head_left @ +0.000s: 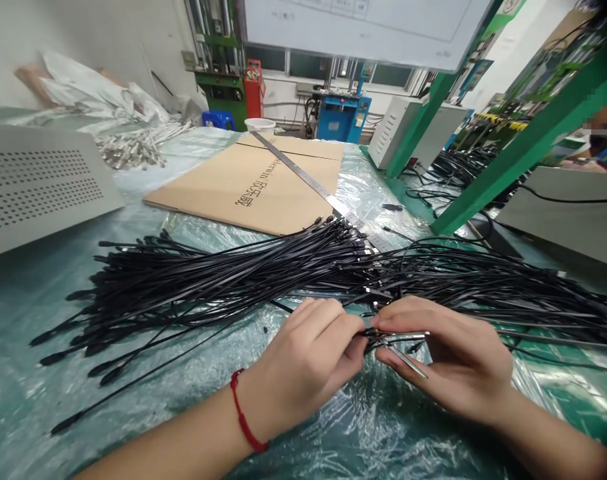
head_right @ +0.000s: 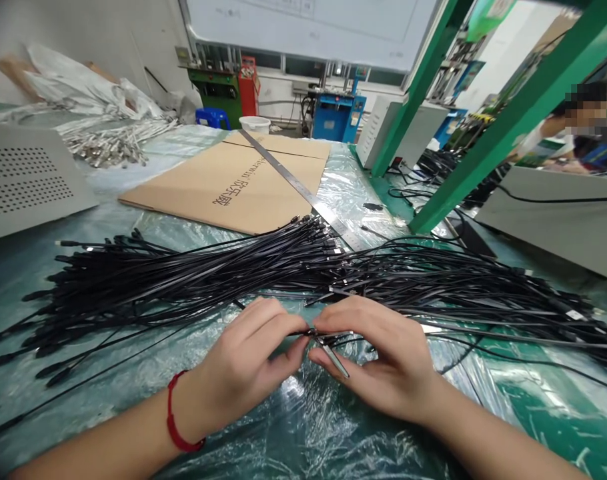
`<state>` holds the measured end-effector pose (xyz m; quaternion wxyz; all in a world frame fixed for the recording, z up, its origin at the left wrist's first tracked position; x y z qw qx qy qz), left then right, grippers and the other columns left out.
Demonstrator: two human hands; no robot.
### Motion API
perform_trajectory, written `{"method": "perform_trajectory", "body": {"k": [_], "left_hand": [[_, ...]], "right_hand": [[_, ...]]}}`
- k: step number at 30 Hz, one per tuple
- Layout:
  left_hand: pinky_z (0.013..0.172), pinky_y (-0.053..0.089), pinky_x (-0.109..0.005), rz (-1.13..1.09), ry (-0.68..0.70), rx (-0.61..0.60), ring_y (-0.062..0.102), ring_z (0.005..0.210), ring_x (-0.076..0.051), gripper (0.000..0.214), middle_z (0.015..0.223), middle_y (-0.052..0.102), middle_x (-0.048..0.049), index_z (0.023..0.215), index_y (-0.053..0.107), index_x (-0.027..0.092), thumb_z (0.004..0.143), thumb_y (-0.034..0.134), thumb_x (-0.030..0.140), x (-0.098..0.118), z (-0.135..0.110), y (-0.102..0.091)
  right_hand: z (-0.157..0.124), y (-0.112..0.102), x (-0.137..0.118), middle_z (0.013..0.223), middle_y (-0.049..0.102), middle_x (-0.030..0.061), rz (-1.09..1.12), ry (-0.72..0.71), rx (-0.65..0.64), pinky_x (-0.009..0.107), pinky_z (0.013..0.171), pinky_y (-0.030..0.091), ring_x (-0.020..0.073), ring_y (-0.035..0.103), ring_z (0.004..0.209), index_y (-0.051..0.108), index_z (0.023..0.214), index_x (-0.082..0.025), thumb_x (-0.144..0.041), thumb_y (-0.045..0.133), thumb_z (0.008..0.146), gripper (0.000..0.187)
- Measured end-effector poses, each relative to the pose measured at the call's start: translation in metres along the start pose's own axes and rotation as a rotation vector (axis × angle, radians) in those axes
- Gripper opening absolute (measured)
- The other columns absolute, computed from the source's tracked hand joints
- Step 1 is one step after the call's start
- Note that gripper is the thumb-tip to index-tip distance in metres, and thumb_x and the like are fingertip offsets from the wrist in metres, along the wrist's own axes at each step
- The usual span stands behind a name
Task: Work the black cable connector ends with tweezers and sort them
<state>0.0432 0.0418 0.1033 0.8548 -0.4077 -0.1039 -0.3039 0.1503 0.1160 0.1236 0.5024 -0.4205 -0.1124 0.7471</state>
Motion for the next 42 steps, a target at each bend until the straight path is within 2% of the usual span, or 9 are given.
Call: {"method": "perform_trajectory", "body": {"k": [10,19,23,26,30,33,38,42], "left_hand": [[0.068,0.043,-0.033,0.042,0.024,0.012,0.050,0.075,-0.017,0.010,0.081,0.057,-0.0031,0.092,0.062,0.012,0.097,0.054,0.012,0.001,0.000,0.000],[0.066,0.045,-0.033,0.062,0.059,-0.005,0.050,0.074,-0.018,0.009,0.078,0.056,-0.0033,0.091,0.063,0.011,0.097,0.056,0.013,0.003,-0.001,0.002],[0.065,0.045,-0.032,0.067,0.069,-0.002,0.049,0.073,-0.017,0.008,0.078,0.055,-0.0031,0.092,0.063,0.011,0.096,0.056,0.012,0.004,0.000,0.000],[0.065,0.045,-0.031,0.055,0.059,0.032,0.050,0.073,-0.017,0.007,0.079,0.056,-0.0028,0.095,0.062,0.012,0.096,0.056,0.011,0.002,0.002,-0.005],[0.067,0.047,-0.031,0.030,0.054,0.067,0.053,0.075,-0.016,0.006,0.082,0.057,-0.0026,0.100,0.060,0.013,0.096,0.056,0.010,-0.001,0.002,-0.010],[0.069,0.048,-0.031,0.026,0.062,0.082,0.054,0.077,-0.016,0.008,0.085,0.058,-0.0034,0.104,0.059,0.013,0.096,0.056,0.010,-0.001,0.001,-0.010],[0.070,0.049,-0.031,0.023,0.066,0.090,0.054,0.078,-0.016,0.011,0.085,0.058,-0.0033,0.107,0.058,0.014,0.097,0.057,0.012,-0.001,-0.001,-0.012],[0.074,0.051,-0.032,0.010,0.046,0.092,0.057,0.082,-0.016,0.016,0.089,0.061,-0.0042,0.113,0.059,0.014,0.097,0.058,0.011,-0.003,0.000,-0.013]], "right_hand": [[-0.001,0.002,-0.006,0.096,0.074,0.0054,-0.070,-0.065,-0.004,0.033,0.081,0.061,0.0178,0.070,0.092,0.067,0.110,-0.018,-0.003,0.076,0.077,0.037],[0.006,0.003,-0.010,0.091,0.074,0.0032,-0.141,-0.076,-0.029,0.028,0.082,0.061,0.0151,0.072,0.088,0.068,0.105,-0.018,-0.005,0.075,0.080,0.028],[0.003,0.004,-0.004,0.092,0.074,0.0027,-0.066,-0.038,-0.023,0.028,0.081,0.060,0.0153,0.071,0.090,0.067,0.106,-0.020,-0.006,0.074,0.082,0.028],[-0.001,0.001,0.009,0.095,0.073,0.0028,-0.005,0.061,0.032,0.029,0.080,0.060,0.0160,0.071,0.090,0.065,0.105,-0.022,-0.012,0.073,0.085,0.024],[-0.002,0.001,0.023,0.091,0.073,0.0010,-0.100,0.179,0.034,0.022,0.072,0.059,0.0128,0.072,0.079,0.063,0.107,-0.024,-0.019,0.070,0.089,0.020],[0.002,0.000,0.018,0.087,0.074,0.0008,-0.179,0.113,0.038,0.019,0.068,0.059,0.0118,0.072,0.072,0.063,0.106,-0.023,-0.022,0.071,0.088,0.019],[0.004,-0.004,0.010,0.087,0.075,0.0025,-0.209,0.018,0.079,0.021,0.068,0.060,0.0136,0.073,0.072,0.065,0.104,-0.022,-0.025,0.072,0.087,0.019],[0.002,-0.007,0.008,0.086,0.076,0.0017,-0.204,0.015,0.110,0.019,0.064,0.060,0.0124,0.073,0.067,0.066,0.103,-0.022,-0.022,0.075,0.085,0.020]]}}
Point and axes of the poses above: each hand's wrist, its own z-axis towards the middle knuckle, its own y-axis out of the palm, x = y × z, the point moved 9 cm from there along z, towards the middle knuckle
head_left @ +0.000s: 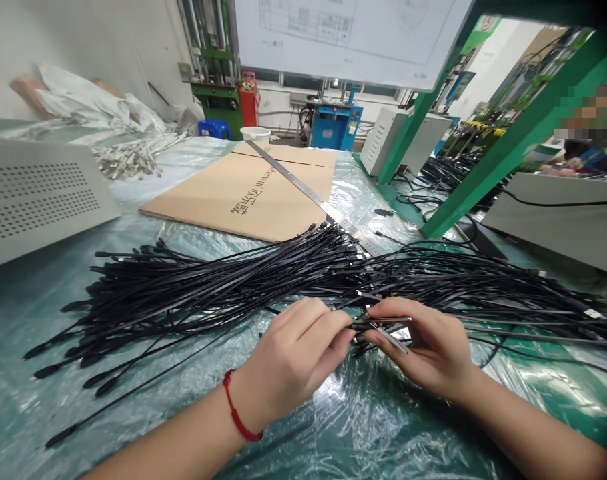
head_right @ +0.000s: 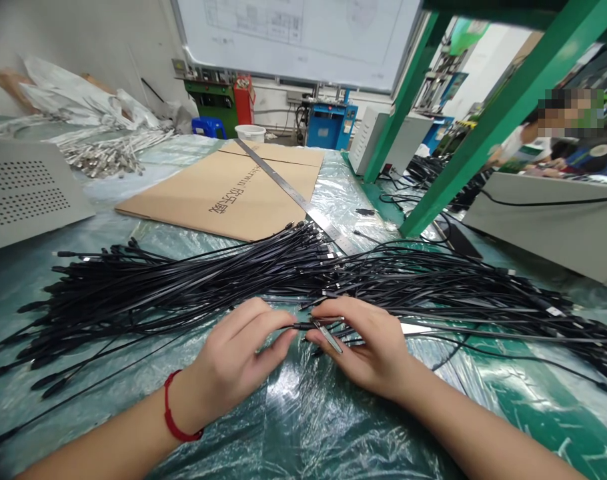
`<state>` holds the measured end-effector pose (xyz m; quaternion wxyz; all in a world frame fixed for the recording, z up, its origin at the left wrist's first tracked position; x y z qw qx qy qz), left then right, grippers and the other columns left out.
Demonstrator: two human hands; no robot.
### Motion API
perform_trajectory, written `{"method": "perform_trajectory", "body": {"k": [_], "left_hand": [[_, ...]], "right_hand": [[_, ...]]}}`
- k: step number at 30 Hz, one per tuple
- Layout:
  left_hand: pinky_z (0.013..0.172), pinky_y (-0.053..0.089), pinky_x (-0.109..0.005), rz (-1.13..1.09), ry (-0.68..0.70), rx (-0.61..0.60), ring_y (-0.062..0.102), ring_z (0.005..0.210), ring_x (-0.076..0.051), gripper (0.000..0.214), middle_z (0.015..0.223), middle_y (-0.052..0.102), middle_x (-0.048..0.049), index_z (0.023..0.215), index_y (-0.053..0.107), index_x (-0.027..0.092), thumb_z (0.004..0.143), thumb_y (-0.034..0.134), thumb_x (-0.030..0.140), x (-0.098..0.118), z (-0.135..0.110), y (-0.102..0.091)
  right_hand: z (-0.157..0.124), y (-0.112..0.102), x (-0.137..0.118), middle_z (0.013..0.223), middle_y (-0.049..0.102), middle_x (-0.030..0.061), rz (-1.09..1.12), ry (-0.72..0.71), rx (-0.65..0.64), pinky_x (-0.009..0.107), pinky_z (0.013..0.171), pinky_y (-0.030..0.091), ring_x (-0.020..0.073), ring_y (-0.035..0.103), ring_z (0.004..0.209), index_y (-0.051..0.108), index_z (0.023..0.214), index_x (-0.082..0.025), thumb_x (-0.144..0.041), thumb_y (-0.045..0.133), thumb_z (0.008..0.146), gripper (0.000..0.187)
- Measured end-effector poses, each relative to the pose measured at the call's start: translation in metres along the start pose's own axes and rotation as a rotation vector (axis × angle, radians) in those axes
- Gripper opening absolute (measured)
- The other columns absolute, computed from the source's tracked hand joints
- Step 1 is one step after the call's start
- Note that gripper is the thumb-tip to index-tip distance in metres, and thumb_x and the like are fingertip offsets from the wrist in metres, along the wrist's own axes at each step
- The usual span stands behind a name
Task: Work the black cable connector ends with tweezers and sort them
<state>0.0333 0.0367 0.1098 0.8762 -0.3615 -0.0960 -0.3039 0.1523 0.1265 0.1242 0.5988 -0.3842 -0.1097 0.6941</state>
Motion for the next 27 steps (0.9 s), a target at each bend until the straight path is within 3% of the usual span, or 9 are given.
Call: {"method": "perform_trajectory", "body": {"k": [4,8,15,18,21,24,27], "left_hand": [[0.077,0.052,-0.031,-0.028,-0.022,0.009,0.059,0.084,-0.015,0.018,0.092,0.062,-0.0041,0.116,0.059,0.016,0.098,0.059,0.013,-0.003,0.001,-0.001],[0.077,0.052,-0.029,-0.071,-0.055,0.021,0.060,0.084,-0.014,0.016,0.092,0.063,-0.0028,0.115,0.061,0.018,0.099,0.059,0.015,-0.008,0.001,-0.001],[0.070,0.052,-0.026,-0.036,-0.045,-0.018,0.060,0.078,-0.012,0.025,0.091,0.063,-0.0014,0.123,0.063,0.023,0.101,0.055,0.015,-0.015,0.000,0.001],[0.068,0.050,-0.026,-0.022,-0.029,-0.014,0.059,0.074,-0.012,0.022,0.087,0.063,-0.0007,0.119,0.064,0.021,0.101,0.055,0.014,-0.015,0.000,0.000],[0.064,0.047,-0.026,0.006,-0.019,-0.020,0.057,0.070,-0.012,0.016,0.083,0.062,-0.0004,0.113,0.065,0.019,0.101,0.054,0.016,-0.013,0.000,0.000],[0.062,0.045,-0.027,0.033,-0.042,-0.034,0.056,0.068,-0.013,0.012,0.080,0.060,-0.0003,0.108,0.065,0.017,0.102,0.054,0.019,-0.013,0.000,0.002],[0.061,0.044,-0.028,0.047,-0.062,-0.044,0.055,0.068,-0.013,0.012,0.079,0.058,0.0000,0.105,0.066,0.017,0.101,0.054,0.018,-0.014,0.001,0.004]], "right_hand": [[-0.002,0.003,0.012,0.084,0.076,0.0010,0.104,0.179,0.002,0.017,0.055,0.058,0.0108,0.072,0.059,0.065,0.103,-0.022,-0.023,0.074,0.087,0.019],[-0.007,0.011,0.031,0.076,0.075,0.0015,0.331,0.409,-0.007,0.020,0.060,0.059,0.0142,0.074,0.065,0.064,0.102,-0.020,-0.029,0.073,0.088,0.019],[-0.017,0.048,0.060,0.061,0.066,-0.0018,0.902,0.770,-0.116,0.018,0.052,0.053,0.0094,0.063,0.052,0.063,0.100,-0.016,-0.036,0.075,0.086,0.027],[-0.020,0.059,0.060,0.058,0.063,-0.0031,0.972,0.823,-0.197,0.018,0.049,0.050,0.0082,0.059,0.049,0.062,0.099,-0.016,-0.039,0.074,0.086,0.029],[-0.016,0.044,0.059,0.066,0.066,-0.0006,0.691,0.711,-0.143,0.021,0.054,0.053,0.0108,0.063,0.057,0.065,0.100,-0.018,-0.038,0.073,0.087,0.025],[-0.004,0.010,0.034,0.090,0.072,0.0051,0.242,0.343,0.030,0.028,0.071,0.058,0.0164,0.069,0.081,0.070,0.098,-0.021,-0.026,0.078,0.083,0.018],[-0.002,0.001,-0.003,0.098,0.074,0.0060,0.094,0.002,0.061,0.033,0.080,0.061,0.0197,0.071,0.092,0.070,0.106,-0.023,-0.015,0.080,0.079,0.030]]}}
Point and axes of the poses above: each hand's wrist, its own z-axis towards the middle knuckle, its own y-axis out of the palm, x = y × z, the point moved 9 cm from there along z, towards the middle knuckle
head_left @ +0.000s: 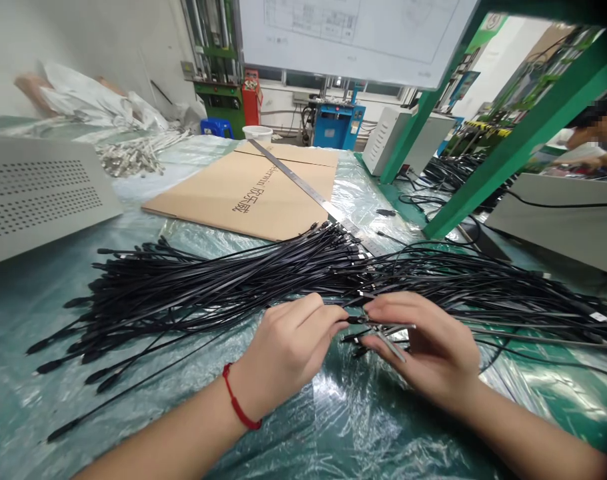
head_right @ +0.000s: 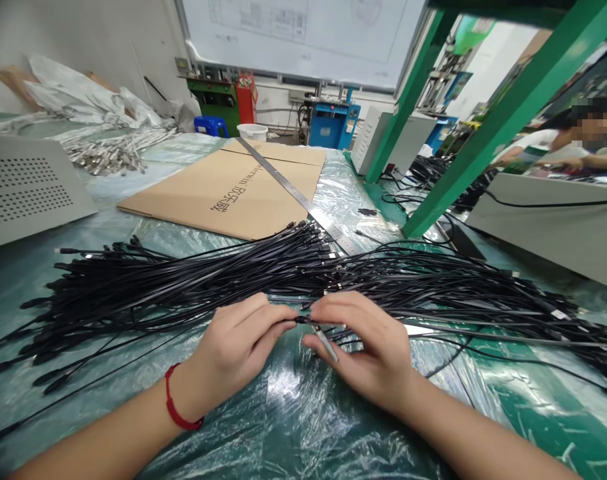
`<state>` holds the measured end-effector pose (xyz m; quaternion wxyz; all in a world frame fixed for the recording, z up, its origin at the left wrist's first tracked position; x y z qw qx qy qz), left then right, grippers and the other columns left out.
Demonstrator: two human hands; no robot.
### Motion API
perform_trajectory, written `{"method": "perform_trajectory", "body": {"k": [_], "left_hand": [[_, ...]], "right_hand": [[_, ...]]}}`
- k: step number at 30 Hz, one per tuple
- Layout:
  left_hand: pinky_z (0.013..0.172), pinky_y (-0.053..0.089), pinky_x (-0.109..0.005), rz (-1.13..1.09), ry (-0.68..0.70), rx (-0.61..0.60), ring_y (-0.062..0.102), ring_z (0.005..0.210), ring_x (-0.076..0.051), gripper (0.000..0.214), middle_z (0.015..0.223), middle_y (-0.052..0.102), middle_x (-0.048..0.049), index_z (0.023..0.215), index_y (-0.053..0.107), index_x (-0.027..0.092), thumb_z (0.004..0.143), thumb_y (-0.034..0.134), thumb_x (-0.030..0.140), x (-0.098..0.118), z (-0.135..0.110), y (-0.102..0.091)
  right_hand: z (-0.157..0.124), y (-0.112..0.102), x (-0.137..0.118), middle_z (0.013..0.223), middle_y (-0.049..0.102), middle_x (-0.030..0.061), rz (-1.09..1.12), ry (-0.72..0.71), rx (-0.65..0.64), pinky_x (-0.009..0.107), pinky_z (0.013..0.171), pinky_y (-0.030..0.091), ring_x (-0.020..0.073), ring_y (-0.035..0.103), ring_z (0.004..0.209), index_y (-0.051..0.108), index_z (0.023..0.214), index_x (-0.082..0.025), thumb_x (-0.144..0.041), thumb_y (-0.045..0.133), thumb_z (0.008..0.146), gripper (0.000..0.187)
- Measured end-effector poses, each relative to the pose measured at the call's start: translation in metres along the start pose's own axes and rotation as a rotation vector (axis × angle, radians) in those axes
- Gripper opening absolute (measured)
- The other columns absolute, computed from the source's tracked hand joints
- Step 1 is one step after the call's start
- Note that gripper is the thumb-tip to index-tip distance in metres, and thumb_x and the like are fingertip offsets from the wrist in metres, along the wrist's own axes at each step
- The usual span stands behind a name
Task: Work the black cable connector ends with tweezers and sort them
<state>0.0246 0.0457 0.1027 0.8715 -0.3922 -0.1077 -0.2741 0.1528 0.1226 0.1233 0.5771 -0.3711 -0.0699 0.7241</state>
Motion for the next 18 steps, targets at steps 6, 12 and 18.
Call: {"method": "perform_trajectory", "body": {"k": [6,12,18], "left_hand": [[0.061,0.043,-0.029,0.021,-0.001,-0.015,0.053,0.067,-0.014,0.013,0.079,0.056,0.0002,0.104,0.065,0.017,0.101,0.052,0.016,0.002,-0.002,0.002],[0.061,0.045,-0.029,0.029,0.010,-0.025,0.055,0.067,-0.014,0.016,0.079,0.058,-0.0004,0.104,0.065,0.018,0.101,0.050,0.013,0.004,-0.003,0.004],[0.062,0.046,-0.029,0.033,0.010,-0.046,0.057,0.068,-0.015,0.018,0.080,0.060,-0.0010,0.105,0.065,0.018,0.100,0.049,0.012,0.003,-0.004,0.006]], "right_hand": [[0.002,0.003,-0.018,0.090,0.077,0.0042,-0.021,-0.102,0.012,0.029,0.073,0.064,0.0182,0.075,0.083,0.072,0.108,-0.021,-0.010,0.080,0.077,0.035],[0.002,0.004,-0.013,0.089,0.078,0.0042,-0.035,-0.064,0.009,0.031,0.072,0.065,0.0194,0.076,0.081,0.073,0.107,-0.023,-0.012,0.080,0.078,0.032],[0.003,0.004,-0.015,0.088,0.077,0.0031,-0.038,-0.064,-0.006,0.029,0.073,0.065,0.0178,0.075,0.080,0.072,0.105,-0.022,-0.010,0.079,0.078,0.030]]}}
Point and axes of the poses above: each hand's wrist, its own z-axis towards the middle knuckle, its own y-axis out of the palm, x = y × z, the point moved 9 cm from there along z, towards the middle knuckle
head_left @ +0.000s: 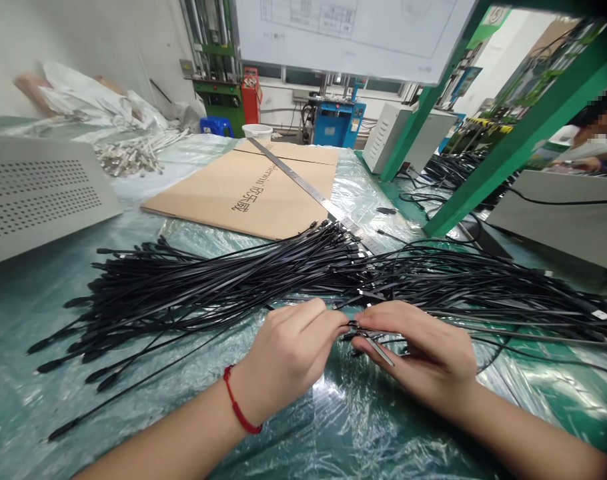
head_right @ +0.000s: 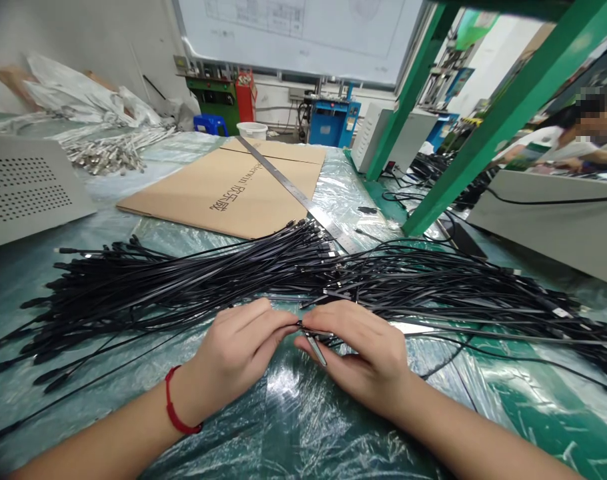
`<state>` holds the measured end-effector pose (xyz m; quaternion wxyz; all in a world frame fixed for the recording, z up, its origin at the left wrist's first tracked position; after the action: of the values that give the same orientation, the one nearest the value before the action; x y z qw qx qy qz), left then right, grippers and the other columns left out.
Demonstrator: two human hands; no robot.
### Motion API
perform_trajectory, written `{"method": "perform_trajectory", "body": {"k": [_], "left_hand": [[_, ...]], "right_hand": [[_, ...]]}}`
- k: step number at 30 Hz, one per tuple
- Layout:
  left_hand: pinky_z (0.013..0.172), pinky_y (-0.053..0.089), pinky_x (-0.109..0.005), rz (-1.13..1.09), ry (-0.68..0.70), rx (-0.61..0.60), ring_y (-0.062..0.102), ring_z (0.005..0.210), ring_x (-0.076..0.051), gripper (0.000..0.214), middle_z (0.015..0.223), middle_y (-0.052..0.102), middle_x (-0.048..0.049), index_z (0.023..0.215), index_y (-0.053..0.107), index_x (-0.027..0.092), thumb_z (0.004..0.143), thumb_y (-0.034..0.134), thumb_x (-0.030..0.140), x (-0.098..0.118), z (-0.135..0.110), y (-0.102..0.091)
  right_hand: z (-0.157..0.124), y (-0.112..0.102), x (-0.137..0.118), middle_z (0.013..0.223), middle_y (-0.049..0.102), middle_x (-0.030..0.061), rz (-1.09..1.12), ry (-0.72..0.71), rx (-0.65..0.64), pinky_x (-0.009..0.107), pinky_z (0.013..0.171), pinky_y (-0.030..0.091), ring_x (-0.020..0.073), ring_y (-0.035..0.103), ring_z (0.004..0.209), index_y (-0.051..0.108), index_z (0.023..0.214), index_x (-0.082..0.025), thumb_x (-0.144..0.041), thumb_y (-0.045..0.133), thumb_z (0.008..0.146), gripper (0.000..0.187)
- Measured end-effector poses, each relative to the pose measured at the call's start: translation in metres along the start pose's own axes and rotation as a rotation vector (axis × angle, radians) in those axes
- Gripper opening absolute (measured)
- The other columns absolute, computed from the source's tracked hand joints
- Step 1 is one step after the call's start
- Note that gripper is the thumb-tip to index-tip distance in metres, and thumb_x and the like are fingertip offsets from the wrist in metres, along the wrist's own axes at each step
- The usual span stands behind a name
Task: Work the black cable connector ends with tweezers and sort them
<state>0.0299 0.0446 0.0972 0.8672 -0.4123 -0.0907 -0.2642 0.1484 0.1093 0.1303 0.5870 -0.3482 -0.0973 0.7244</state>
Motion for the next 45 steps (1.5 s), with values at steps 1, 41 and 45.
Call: {"method": "perform_trajectory", "body": {"k": [1,41,45], "left_hand": [[0.061,0.046,-0.029,-0.003,0.002,-0.001,0.057,0.068,-0.015,0.018,0.080,0.059,-0.0011,0.105,0.065,0.018,0.100,0.050,0.011,0.000,0.000,0.000],[0.065,0.048,-0.025,-0.052,-0.013,0.130,0.061,0.073,-0.013,0.017,0.086,0.066,-0.0012,0.111,0.064,0.021,0.095,0.064,0.015,-0.002,0.003,-0.012],[0.063,0.046,-0.025,-0.080,0.029,0.142,0.059,0.070,-0.012,0.017,0.082,0.064,-0.0005,0.109,0.063,0.021,0.094,0.065,0.013,0.002,0.003,-0.015]], "right_hand": [[0.001,0.000,-0.001,0.087,0.077,0.0028,-0.001,-0.001,-0.002,0.028,0.073,0.065,0.0172,0.075,0.080,0.073,0.103,-0.022,-0.010,0.079,0.078,0.029],[-0.019,0.016,0.057,0.076,0.072,0.0006,0.478,0.566,0.069,0.020,0.057,0.060,0.0121,0.072,0.062,0.066,0.098,-0.020,-0.030,0.075,0.086,0.018],[-0.011,-0.006,0.029,0.084,0.076,-0.0001,0.133,0.238,0.148,0.017,0.063,0.061,0.0108,0.073,0.067,0.070,0.097,-0.023,-0.021,0.078,0.083,0.016]]}}
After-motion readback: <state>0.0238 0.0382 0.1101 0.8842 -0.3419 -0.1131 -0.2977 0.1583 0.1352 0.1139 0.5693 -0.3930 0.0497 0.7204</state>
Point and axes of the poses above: each hand's wrist, its own z-axis towards the middle knuckle, its own y-axis out of the palm, x = y × z, the point moved 9 cm from there along z, towards the middle knuckle
